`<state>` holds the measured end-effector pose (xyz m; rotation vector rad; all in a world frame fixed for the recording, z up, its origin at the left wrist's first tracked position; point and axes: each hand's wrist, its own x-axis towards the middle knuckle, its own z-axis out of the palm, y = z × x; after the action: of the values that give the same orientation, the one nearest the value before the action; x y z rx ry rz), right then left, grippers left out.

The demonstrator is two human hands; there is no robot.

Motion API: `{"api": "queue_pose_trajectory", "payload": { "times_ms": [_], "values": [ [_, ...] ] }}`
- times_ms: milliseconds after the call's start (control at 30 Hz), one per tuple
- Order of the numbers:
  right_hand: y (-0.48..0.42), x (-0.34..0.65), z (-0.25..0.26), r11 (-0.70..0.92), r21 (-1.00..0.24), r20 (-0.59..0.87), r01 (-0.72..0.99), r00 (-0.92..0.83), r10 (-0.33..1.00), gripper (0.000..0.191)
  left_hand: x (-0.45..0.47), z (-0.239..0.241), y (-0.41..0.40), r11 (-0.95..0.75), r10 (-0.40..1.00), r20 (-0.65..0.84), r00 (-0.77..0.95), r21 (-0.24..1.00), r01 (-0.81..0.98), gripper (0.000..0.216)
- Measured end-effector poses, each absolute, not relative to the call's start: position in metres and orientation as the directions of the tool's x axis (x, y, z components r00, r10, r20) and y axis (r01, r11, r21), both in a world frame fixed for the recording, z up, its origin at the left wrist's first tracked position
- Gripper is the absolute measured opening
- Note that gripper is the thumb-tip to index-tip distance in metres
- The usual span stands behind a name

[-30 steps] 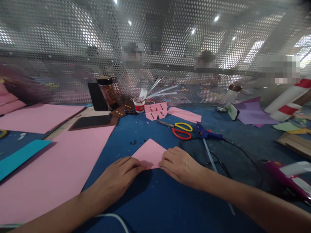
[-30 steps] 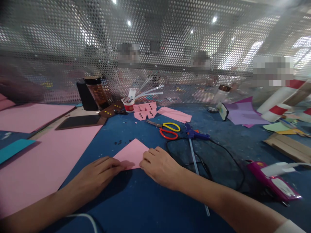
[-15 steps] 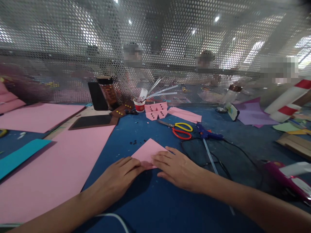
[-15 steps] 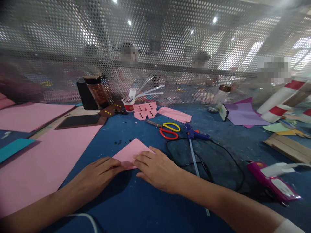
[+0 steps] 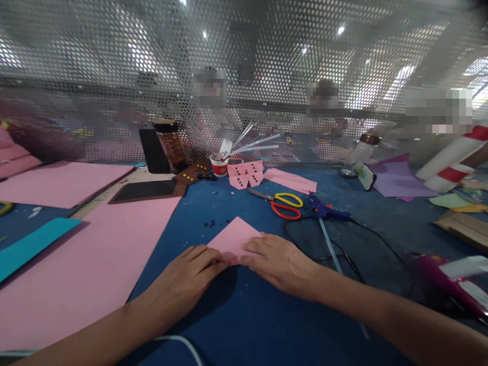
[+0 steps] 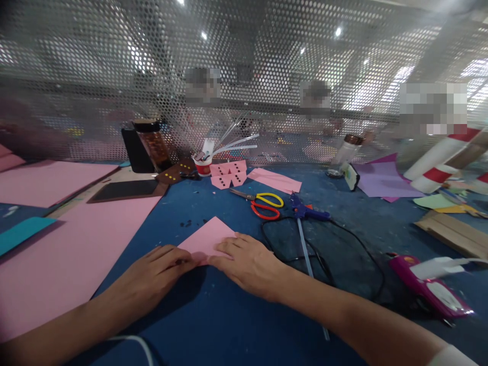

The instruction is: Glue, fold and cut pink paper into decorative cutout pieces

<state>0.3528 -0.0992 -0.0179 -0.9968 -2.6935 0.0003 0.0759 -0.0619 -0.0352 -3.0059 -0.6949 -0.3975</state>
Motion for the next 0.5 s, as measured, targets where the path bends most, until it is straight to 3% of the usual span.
{"api": "queue_pose_trajectory", "payload": {
  "times_ms": [267, 500],
  "values": [
    [-0.099, 0.353, -0.015, 0.782, -0.034, 0.244, 0.622, -0.754, 0.610, 0.035, 0.083, -0.025, -0.074, -0.884, 0.456, 0.246, 0.855, 0.014, 0.467, 0.030],
    [-0.100, 0.354, -0.015, 0.795, -0.007, 0.195, 0.607, -0.779, 0.596, 0.039, 0.085, -0.020, -0.082, -0.889, 0.456, 0.155, 0.876, 0.028, 0.458, 0.043]
  ]
}}
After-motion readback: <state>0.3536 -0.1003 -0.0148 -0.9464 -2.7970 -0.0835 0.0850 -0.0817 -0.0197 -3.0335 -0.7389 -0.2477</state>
